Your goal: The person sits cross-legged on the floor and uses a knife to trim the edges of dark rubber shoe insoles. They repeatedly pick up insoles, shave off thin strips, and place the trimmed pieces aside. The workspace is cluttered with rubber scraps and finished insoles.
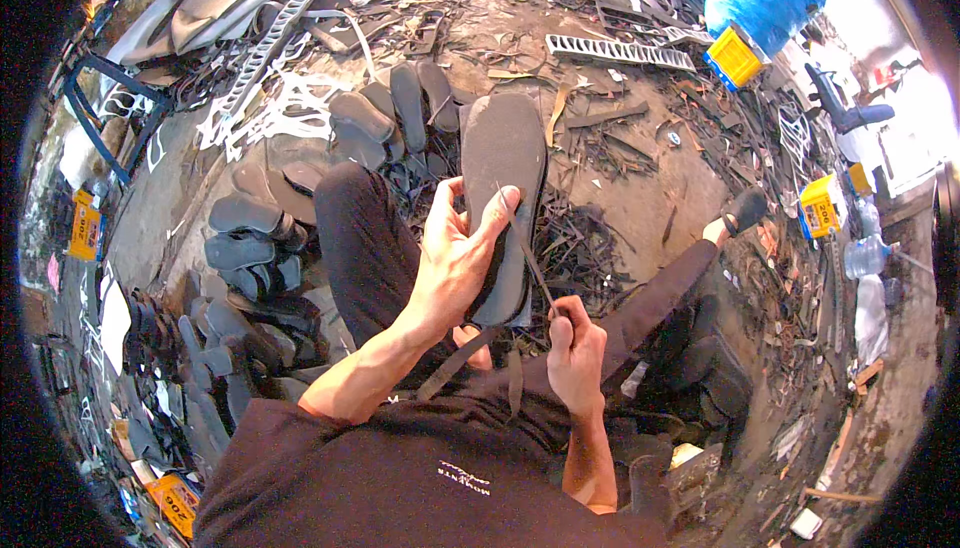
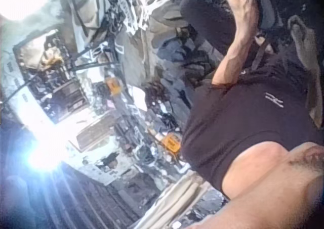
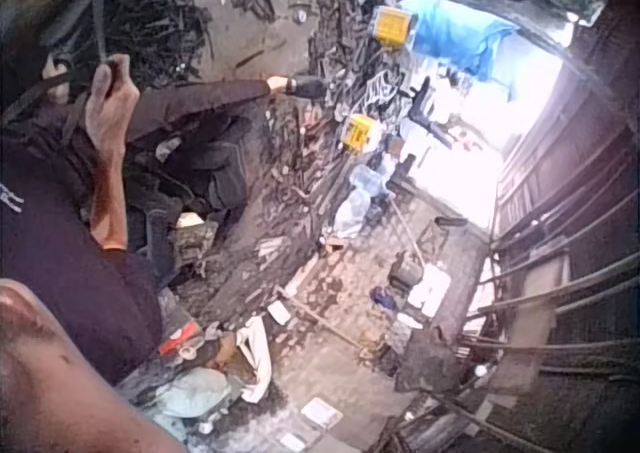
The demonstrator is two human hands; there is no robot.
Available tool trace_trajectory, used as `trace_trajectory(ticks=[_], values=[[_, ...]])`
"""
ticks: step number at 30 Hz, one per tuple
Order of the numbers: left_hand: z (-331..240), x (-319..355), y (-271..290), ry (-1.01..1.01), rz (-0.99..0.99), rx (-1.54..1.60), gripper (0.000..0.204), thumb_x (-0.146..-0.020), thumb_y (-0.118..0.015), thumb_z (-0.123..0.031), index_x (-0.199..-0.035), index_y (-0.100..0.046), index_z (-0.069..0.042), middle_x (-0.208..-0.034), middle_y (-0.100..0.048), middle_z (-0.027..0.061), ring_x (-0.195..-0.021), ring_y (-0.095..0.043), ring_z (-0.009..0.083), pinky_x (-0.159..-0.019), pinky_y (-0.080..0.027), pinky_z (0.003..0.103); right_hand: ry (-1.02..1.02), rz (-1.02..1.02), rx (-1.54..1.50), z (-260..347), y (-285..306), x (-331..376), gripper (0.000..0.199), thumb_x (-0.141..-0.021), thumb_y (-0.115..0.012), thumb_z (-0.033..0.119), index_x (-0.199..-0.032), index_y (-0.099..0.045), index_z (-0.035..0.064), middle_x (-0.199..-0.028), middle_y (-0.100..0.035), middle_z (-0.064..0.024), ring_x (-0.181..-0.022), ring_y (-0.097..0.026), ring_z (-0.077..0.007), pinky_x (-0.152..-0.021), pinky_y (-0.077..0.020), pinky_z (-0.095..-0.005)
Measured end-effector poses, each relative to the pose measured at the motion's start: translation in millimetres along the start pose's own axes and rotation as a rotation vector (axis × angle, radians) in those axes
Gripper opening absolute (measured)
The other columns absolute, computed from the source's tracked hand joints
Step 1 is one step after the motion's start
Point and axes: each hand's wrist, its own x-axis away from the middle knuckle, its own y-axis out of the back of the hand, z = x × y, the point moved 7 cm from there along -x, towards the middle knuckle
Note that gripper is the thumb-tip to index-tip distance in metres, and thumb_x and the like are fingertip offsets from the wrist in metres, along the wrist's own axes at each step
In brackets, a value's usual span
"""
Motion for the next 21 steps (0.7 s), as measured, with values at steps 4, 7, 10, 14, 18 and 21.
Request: trace_trajectory(ticks=[4,7,10,14,18,21], values=[[12,19,-14,0.106,0.048,0.034,0.055,-0.104,-0.077,-0.034,-0.136,-0.046,-0.002,-0.095,-0.073,0.0066,-0.073,-0.066,0.0085,-0.061,-0.054,0.026,0.006,-0.103,0.133,-7,0,-27,0.036,-0.111,-0.058,0.043,-0.106,-0.062,0.0067,-0.072,-0.058,-0.0092,-0.064,-0.054,-0.0173,-0.058,-0.0457,-0.0397],[27,33,-20,0.148,0.1,0.004,0.049,-0.103,-0.078,-0.029,-0.135,-0.05,-0.003,-0.106,-0.074,0.0095,-0.084,-0.07,0.0111,-0.072,-0.058,0.029,-0.105,-0.15,-0.068,-18,4,-90,0.048,-0.114,-0.049,0.052,-0.101,-0.059,0.0069,-0.065,-0.05,-0.0021,-0.057,-0.051,-0.014,-0.052,-0.0415,-0.0331],[44,53,-11,0.098,0.197,-0.005,0.049,-0.103,-0.078,-0.024,-0.138,-0.048,-0.006,-0.111,-0.074,0.0097,-0.091,-0.071,0.0121,-0.077,-0.059,0.029,-0.335,-0.063,-0.527,-15,13,-113,0.058,-0.113,-0.041,0.063,-0.1,-0.059,0.0096,-0.065,-0.046,0.0035,-0.053,-0.049,-0.0091,-0.049,-0.04,-0.0266],[53,35,12,0.081,0.133,0.064,0.039,-0.106,-0.074,-0.02,-0.131,-0.049,-0.005,-0.112,-0.073,0.008,-0.092,-0.071,0.0116,-0.079,-0.059,0.03,-0.181,-0.006,-0.509,19,-12,-72,0.035,-0.107,-0.071,0.034,-0.124,-0.066,0.0053,-0.083,-0.063,0.0024,-0.069,-0.061,-0.0095,-0.059,-0.0519,-0.0268],[45,14,34,0.132,0.024,-0.037,0.032,-0.106,-0.074,-0.031,-0.119,-0.063,-0.005,-0.106,-0.076,0.0064,-0.089,-0.069,0.011,-0.08,-0.057,0.03,-0.186,0.055,-0.425,19,-31,-51,0.031,-0.1,-0.079,0.02,-0.122,-0.066,0.0036,-0.096,-0.072,0.0002,-0.088,-0.066,-0.0085,-0.079,-0.0539,-0.0279],[37,-5,35,0.057,-0.04,-0.025,0.037,-0.103,-0.076,-0.037,-0.122,-0.072,-0.006,-0.107,-0.077,0.002,-0.084,-0.068,0.0079,-0.075,-0.056,0.028,-0.226,0.173,-0.417,38,-46,-35,0.036,-0.105,-0.073,0.033,-0.121,-0.064,0.0029,-0.081,-0.064,0.0019,-0.062,-0.056,-0.0073,-0.056,-0.0464,-0.0273]])
